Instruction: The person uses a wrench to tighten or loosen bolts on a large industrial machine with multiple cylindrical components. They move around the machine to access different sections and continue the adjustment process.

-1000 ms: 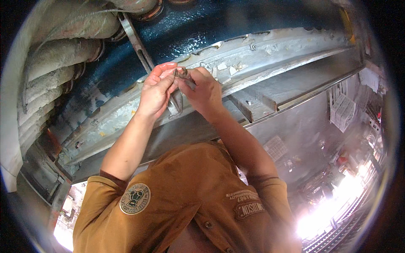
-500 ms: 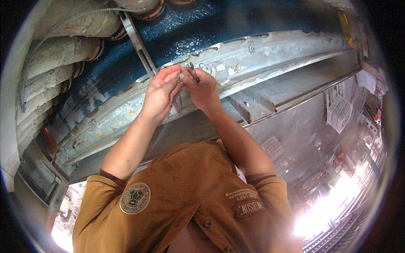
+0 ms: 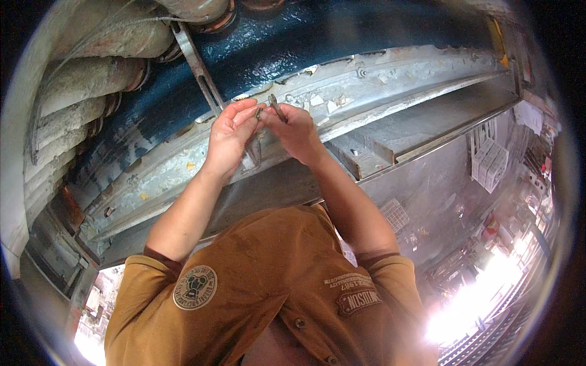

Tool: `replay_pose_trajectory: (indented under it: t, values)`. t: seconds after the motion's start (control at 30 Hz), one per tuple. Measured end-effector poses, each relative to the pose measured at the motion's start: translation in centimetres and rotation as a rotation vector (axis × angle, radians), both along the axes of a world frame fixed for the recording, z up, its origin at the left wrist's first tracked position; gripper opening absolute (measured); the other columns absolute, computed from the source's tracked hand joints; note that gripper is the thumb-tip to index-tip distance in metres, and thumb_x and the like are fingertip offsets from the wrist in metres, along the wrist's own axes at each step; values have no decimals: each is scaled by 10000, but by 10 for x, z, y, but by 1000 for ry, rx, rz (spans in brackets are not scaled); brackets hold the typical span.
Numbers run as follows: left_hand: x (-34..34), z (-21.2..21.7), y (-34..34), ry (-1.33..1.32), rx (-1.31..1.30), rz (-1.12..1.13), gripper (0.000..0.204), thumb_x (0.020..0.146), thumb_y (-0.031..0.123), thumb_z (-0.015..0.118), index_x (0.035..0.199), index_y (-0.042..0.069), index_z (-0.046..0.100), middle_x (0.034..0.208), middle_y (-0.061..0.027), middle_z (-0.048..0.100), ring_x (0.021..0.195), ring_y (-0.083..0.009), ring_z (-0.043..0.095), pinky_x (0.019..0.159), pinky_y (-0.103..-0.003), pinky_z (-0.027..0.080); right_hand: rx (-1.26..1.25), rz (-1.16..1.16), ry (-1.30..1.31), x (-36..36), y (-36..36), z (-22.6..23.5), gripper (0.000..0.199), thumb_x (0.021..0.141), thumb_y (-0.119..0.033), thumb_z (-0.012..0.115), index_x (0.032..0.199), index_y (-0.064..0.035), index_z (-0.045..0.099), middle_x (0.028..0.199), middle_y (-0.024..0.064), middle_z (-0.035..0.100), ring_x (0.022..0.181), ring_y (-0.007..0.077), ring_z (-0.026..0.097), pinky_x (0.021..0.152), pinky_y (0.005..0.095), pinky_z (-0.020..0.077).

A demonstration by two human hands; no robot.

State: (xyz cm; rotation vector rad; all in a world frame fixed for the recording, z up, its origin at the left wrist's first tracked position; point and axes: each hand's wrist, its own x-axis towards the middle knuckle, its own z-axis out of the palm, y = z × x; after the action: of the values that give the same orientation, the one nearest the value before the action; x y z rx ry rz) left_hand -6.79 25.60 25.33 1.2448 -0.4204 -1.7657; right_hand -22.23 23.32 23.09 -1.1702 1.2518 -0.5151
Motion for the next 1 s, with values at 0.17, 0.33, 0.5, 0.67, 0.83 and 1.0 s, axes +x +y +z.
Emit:
replay_pose_trajectory:
  t: [0.17,0.33,0.5,0.67,0.83,1.0]
  values:
    - [-1,-10,2,-18,3,41,265,900,12,495,1163,3,468,1131,-126,581,1017,-175,580,869,-267,480,0,-81,-34,6,7,-7,303,866,-299,592,806,-3,612,617,101,566,593,111,495,576,302,433]
    - [-4,-6,-2,49,189,159,204,899,23,506,1102,4,497,1064,-130,604,948,-181,607,825,-273,503,-82,-131,4,14,13,-2,304,875,-292,580,833,8,602,632,102,573,596,115,501,572,308,435]
    - [1,-12,-2,263,341,252,194,893,17,508,1084,-10,485,1028,-153,605,938,-227,622,834,-299,510,-45,-158,-19,14,17,-8,295,879,-279,570,823,10,595,622,99,565,590,126,514,564,314,434]
    - [-2,-7,-6,302,427,302,178,899,36,508,1074,5,503,1002,-133,614,839,-188,622,739,-279,532,-52,-95,64,11,13,-1,310,878,-281,569,776,12,581,615,104,564,582,143,532,566,317,436]
    - [-3,-11,-2,285,395,295,201,902,40,503,1097,-5,490,1028,-150,606,894,-206,623,779,-291,528,-26,-97,58,11,12,-2,332,874,-303,570,765,10,581,620,117,572,577,155,533,570,326,439]
    - [-6,-9,-1,216,385,298,205,907,35,491,1108,-4,493,1058,-154,599,940,-218,617,808,-293,521,-33,-113,53,13,13,3,340,872,-323,564,788,6,589,627,127,579,580,185,552,577,339,443]
